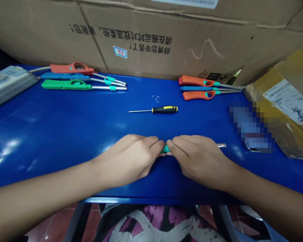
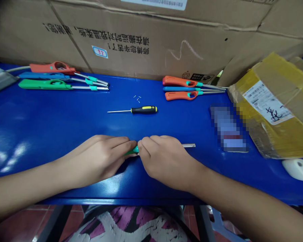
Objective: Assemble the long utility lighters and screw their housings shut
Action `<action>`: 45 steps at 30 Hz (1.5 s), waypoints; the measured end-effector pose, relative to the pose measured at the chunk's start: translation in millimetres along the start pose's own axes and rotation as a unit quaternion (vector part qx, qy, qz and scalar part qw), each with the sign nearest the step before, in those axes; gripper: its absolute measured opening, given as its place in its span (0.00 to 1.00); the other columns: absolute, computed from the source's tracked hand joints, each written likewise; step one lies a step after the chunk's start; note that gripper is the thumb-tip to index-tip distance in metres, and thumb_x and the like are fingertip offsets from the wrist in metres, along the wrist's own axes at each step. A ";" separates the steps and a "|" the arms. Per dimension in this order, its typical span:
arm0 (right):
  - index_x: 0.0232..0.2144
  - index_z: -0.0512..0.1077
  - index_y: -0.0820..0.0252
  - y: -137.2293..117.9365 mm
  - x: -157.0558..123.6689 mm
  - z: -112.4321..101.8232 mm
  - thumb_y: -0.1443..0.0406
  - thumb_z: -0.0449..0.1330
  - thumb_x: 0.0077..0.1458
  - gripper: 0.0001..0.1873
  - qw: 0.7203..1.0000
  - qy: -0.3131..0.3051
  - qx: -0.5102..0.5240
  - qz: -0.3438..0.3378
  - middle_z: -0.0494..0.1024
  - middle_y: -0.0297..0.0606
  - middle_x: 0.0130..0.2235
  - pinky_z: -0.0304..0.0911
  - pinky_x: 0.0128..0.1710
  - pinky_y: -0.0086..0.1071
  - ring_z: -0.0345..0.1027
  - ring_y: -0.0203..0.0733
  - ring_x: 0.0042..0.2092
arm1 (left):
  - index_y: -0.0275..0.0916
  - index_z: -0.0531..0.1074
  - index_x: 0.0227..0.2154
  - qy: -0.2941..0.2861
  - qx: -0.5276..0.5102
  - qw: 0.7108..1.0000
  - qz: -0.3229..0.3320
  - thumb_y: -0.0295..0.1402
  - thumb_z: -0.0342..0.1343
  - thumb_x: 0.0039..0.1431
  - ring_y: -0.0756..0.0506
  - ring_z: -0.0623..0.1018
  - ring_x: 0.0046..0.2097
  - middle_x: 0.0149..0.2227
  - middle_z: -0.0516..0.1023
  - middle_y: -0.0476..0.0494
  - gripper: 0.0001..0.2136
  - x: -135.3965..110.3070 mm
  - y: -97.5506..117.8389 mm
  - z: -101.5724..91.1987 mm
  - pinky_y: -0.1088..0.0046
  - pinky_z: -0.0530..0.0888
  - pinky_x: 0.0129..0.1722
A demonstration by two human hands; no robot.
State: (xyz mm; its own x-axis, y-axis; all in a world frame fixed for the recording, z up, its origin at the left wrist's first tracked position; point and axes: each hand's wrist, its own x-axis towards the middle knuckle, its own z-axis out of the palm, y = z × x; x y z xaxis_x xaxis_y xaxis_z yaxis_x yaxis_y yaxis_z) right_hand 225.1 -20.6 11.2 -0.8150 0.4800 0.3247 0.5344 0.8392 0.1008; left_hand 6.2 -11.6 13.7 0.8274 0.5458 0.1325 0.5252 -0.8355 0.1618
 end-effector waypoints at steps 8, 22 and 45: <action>0.42 0.76 0.63 10.1 0.2 -6.3 0.68 0.52 0.66 0.11 0.994 -0.083 0.016 0.074 0.80 0.41 0.37 0.59 0.32 0.35 0.71 0.42 0.34 | 0.39 0.74 0.44 0.011 -0.024 0.999 -0.029 0.40 0.46 0.73 0.46 0.80 0.35 0.35 0.79 0.47 0.14 4.8 -16.0 -2.8 0.72 0.72 0.30; 0.31 0.67 0.57 56.6 -7.3 -12.7 0.62 0.45 0.70 0.17 0.962 -0.170 0.086 0.197 0.75 0.35 0.32 0.53 0.33 0.33 0.68 0.40 0.34 | 0.39 0.68 0.58 0.060 0.028 0.993 -0.093 0.43 0.49 0.71 0.39 0.77 0.50 0.50 0.77 0.39 0.20 3.7 -43.0 -1.0 0.60 0.76 0.48; 0.39 0.70 0.54 76.9 -15.8 -12.6 0.57 0.49 0.69 0.12 0.968 -0.112 0.125 0.187 0.75 0.35 0.38 0.58 0.34 0.34 0.70 0.42 0.37 | 0.38 0.78 0.45 0.139 -0.174 0.969 -0.109 0.39 0.55 0.68 0.48 0.79 0.41 0.41 0.80 0.45 0.12 4.8 -49.5 0.4 0.74 0.74 0.43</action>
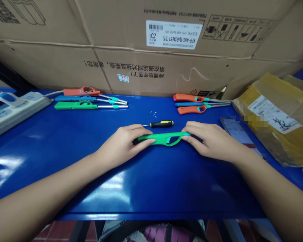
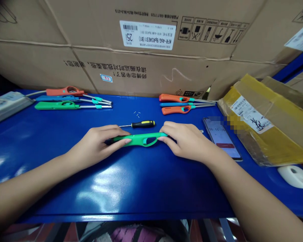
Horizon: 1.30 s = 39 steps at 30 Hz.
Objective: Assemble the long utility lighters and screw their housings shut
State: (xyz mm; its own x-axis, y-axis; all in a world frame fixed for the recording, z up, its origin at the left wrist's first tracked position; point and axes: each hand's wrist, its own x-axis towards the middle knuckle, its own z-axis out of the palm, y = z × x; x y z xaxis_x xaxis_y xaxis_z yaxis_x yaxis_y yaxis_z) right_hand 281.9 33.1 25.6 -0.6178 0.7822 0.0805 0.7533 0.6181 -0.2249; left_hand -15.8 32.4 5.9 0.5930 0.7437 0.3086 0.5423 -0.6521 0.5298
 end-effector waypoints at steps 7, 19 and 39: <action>0.44 0.68 0.52 9.4 5.1 8.5 0.59 0.52 0.67 0.08 0.997 -0.017 0.064 0.032 0.77 0.35 0.39 0.61 0.37 0.35 0.71 0.43 0.38 | 0.43 0.76 0.52 -0.051 0.075 0.996 -0.009 0.43 0.61 0.62 0.41 0.76 0.49 0.48 0.76 0.42 0.18 0.0 -8.2 -0.7 0.62 0.75 0.50; 0.54 0.67 0.58 -5.5 55.4 40.6 0.63 0.60 0.61 0.19 0.978 0.151 0.141 0.007 0.71 0.48 0.53 0.68 0.52 0.44 0.69 0.50 0.53 | 0.44 0.74 0.56 -0.056 0.103 0.993 0.004 0.48 0.60 0.61 0.39 0.75 0.49 0.49 0.73 0.39 0.24 -0.7 12.1 -5.2 0.57 0.73 0.53; 0.41 0.71 0.56 -21.1 19.2 22.7 0.63 0.58 0.62 0.05 0.946 0.232 0.228 -0.006 0.78 0.42 0.41 0.66 0.45 0.41 0.72 0.47 0.43 | 0.37 0.70 0.54 -0.074 0.031 0.973 -0.216 0.39 0.56 0.68 0.41 0.77 0.51 0.55 0.73 0.38 0.16 102.2 -67.1 -7.4 0.57 0.77 0.50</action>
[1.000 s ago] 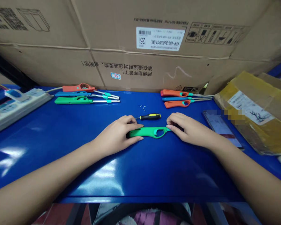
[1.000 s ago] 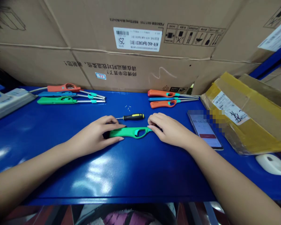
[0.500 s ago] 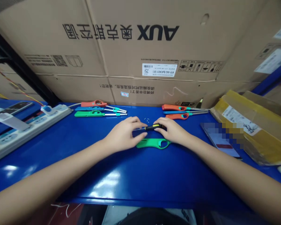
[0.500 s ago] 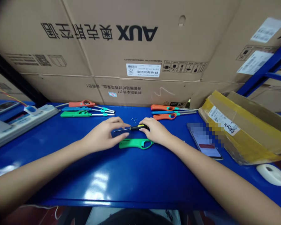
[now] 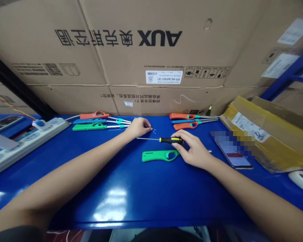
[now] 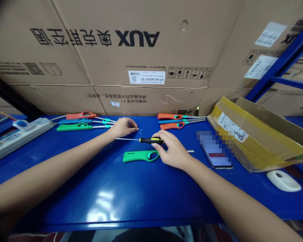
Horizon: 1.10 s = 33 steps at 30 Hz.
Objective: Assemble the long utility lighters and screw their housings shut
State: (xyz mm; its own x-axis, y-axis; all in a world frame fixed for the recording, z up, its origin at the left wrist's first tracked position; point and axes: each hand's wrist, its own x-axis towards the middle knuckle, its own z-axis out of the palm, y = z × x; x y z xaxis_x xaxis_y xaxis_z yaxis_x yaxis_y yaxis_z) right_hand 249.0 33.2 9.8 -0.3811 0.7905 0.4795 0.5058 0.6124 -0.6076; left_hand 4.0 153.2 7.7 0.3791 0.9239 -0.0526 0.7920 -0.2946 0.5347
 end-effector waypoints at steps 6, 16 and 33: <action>0.40 0.70 0.57 12.6 1.3 -0.3 0.59 0.59 0.61 0.09 0.991 0.098 0.061 0.065 0.77 0.40 0.40 0.66 0.46 0.41 0.71 0.45 0.42 | 0.37 0.71 0.53 0.025 -0.061 0.998 -0.021 0.39 0.57 0.67 0.41 0.77 0.51 0.54 0.74 0.38 0.16 0.2 1.6 4.8 0.57 0.77 0.50; 0.44 0.70 0.57 5.1 9.5 -5.7 0.52 0.62 0.59 0.18 0.932 0.157 0.274 0.180 0.74 0.33 0.32 0.67 0.33 0.33 0.66 0.35 0.30 | 0.34 0.78 0.35 0.042 -0.324 0.945 0.004 0.47 0.67 0.52 0.43 0.84 0.38 0.35 0.85 0.38 0.19 -65.6 37.7 -1.0 0.66 0.81 0.43; 0.30 0.71 0.55 -27.4 7.9 -6.9 0.54 0.59 0.63 0.14 0.872 0.187 0.403 0.208 0.73 0.33 0.34 0.58 0.12 0.24 0.58 0.27 0.18 | 0.37 0.81 0.29 -0.090 -0.514 0.847 -0.098 0.34 0.68 0.53 0.50 0.81 0.26 0.26 0.83 0.45 0.06 -130.1 47.8 13.1 0.79 0.81 0.28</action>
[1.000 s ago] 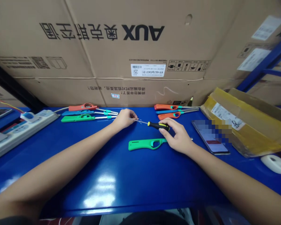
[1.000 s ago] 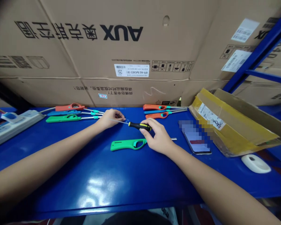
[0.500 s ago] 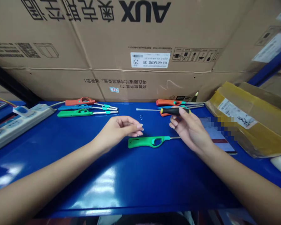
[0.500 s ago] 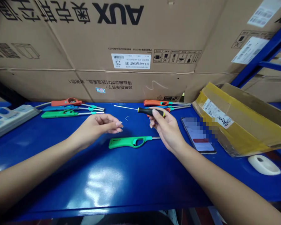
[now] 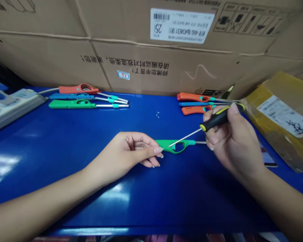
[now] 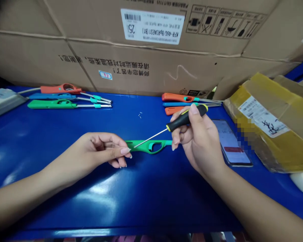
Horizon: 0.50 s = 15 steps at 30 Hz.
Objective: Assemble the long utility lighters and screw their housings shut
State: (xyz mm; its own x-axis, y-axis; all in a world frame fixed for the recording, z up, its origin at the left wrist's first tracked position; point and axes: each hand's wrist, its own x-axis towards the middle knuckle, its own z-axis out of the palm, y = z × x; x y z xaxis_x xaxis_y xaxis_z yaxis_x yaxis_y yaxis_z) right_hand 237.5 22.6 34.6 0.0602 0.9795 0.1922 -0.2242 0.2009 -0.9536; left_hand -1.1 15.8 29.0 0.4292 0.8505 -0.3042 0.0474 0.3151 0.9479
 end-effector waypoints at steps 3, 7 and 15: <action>0.31 0.73 0.55 2.3 -1.1 -0.8 0.55 0.57 0.64 0.14 1.000 -0.019 0.003 0.000 0.73 0.35 0.33 0.61 0.12 0.25 0.60 0.29 0.19 | 0.39 0.81 0.29 -0.005 0.013 1.000 -0.014 0.35 0.68 0.53 0.49 0.81 0.26 0.27 0.83 0.45 0.05 -2.3 -0.2 0.3 0.76 0.82 0.29; 0.32 0.74 0.55 0.5 -5.2 -1.6 0.57 0.55 0.66 0.14 0.999 -0.045 0.011 0.008 0.73 0.36 0.33 0.64 0.13 0.28 0.64 0.32 0.19 | 0.39 0.81 0.28 -0.005 0.019 1.000 -0.024 0.36 0.68 0.53 0.48 0.81 0.26 0.26 0.83 0.46 0.06 -2.8 0.2 2.0 0.75 0.82 0.28; 0.34 0.72 0.54 -6.1 -12.5 -0.7 0.58 0.55 0.64 0.10 0.999 -0.051 0.002 0.002 0.73 0.37 0.35 0.65 0.14 0.32 0.67 0.35 0.19 | 0.39 0.82 0.27 -0.014 -0.004 0.999 -0.032 0.32 0.67 0.54 0.51 0.81 0.25 0.26 0.83 0.46 0.03 -0.8 -1.9 2.8 0.82 0.80 0.27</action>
State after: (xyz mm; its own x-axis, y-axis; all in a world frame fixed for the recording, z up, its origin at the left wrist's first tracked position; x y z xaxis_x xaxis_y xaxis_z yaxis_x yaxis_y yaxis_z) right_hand 238.8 9.1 37.8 -0.0393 0.9766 0.2116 -0.2281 0.1974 -0.9534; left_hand 1.0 13.3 27.7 0.4504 0.8165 -0.3613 0.0679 0.3722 0.9257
